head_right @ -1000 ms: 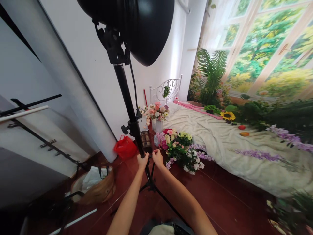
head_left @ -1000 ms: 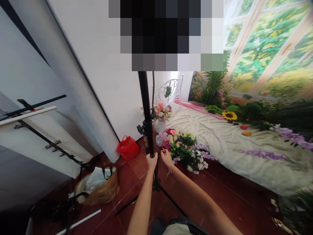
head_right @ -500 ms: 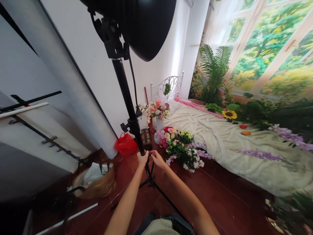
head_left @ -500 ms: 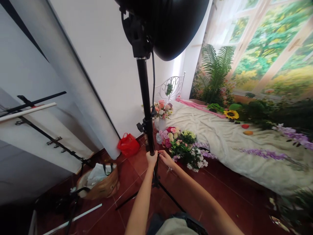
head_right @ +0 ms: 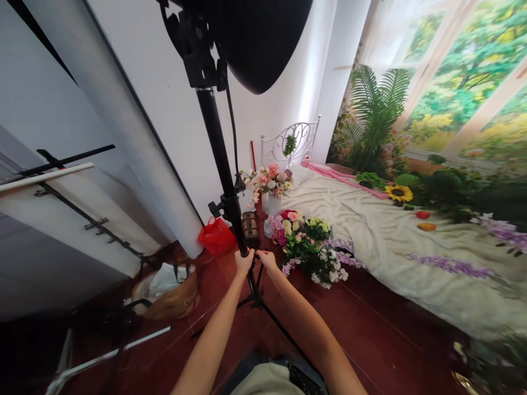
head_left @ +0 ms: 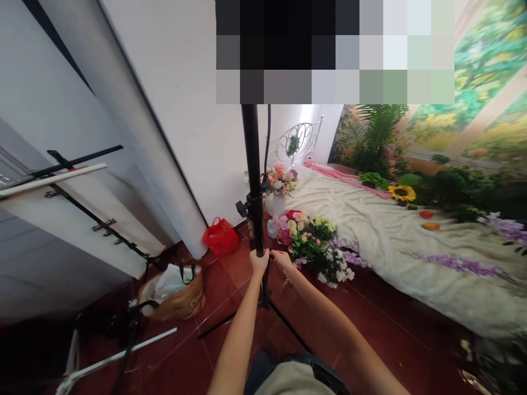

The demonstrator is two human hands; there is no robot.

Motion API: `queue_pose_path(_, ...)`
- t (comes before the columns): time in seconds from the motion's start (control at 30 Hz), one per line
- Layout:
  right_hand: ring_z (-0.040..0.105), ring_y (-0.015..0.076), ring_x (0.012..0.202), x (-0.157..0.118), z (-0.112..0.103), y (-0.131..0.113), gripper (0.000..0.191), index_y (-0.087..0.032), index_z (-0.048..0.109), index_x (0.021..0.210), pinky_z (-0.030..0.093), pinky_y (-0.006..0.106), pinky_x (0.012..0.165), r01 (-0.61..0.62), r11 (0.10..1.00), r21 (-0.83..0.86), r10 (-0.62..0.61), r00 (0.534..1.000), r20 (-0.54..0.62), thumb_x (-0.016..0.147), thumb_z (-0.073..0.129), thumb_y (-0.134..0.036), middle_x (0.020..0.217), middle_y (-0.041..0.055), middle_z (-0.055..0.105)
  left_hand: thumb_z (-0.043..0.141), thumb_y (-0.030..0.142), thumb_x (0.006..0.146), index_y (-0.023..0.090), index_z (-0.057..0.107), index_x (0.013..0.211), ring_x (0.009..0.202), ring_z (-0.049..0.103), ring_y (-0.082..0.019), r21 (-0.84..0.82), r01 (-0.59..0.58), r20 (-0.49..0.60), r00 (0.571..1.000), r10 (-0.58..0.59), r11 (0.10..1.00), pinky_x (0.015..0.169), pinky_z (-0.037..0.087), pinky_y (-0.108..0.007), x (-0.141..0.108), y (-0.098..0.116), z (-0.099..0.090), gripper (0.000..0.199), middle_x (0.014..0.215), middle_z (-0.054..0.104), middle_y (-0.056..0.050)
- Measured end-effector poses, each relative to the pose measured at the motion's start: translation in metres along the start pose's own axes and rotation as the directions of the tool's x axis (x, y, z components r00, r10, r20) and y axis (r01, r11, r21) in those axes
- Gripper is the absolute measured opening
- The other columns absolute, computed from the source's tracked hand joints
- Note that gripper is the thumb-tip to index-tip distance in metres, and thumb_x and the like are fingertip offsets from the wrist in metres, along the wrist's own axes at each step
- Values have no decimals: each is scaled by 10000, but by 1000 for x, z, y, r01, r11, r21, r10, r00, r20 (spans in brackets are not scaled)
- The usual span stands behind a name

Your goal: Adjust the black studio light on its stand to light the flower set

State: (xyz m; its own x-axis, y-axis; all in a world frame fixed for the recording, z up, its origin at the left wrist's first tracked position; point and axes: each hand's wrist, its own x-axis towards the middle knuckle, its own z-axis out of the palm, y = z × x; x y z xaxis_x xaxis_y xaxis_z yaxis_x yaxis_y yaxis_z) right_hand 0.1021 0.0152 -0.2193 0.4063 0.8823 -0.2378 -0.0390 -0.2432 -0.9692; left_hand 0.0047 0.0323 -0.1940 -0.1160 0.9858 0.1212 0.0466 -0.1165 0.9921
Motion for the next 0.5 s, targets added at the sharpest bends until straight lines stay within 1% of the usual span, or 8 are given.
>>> queue_pose_path(0.13,549,127,574,-1,-1,4,235,-143,611,693,396,195,504,36,999,-38,-38,998,-46,664,609,-376,594,12,603,635,304,550,146,531,499,465,464,-99,7,10,12,1000,-10,1000,458,350,-202,1,-3,0,196,499,525,-6)
queue_pose_path(0.23,534,128,558,-4,-6,10,324,-155,596,628,376,195,498,98,974,-206,-107,994,-33,709,551,-466,550,2,573,633,298,554,145,531,507,464,461,-98,-5,11,21,1000,-11,1000,464,355,-204,1,-5,0,190,502,520,-3)
queue_pose_path(0.3,522,130,538,-5,-9,12,424,-155,585,571,360,199,489,104,944,-314,-111,994,-5,746,486,-529,510,2,543,630,298,565,145,526,508,467,458,-95,-19,1,21,1000,-1,1000,463,354,-202,1,-5,0,193,510,521,-4)
queue_pose_path(0.4,517,130,513,-1,-10,13,486,-149,596,553,345,204,469,89,941,-327,-78,996,46,767,454,-562,489,8,531,632,301,578,146,518,506,471,458,-92,-29,-20,21,1000,21,999,463,355,-199,0,-2,-1,205,519,523,-3)
queue_pose_path(0.5,493,121,453,3,-8,11,494,-154,584,530,328,205,432,111,946,-303,-84,991,99,771,469,-570,434,-4,490,641,295,570,145,515,500,481,470,-95,-27,-29,18,999,30,999,466,365,-200,-1,0,-1,207,523,530,-5)
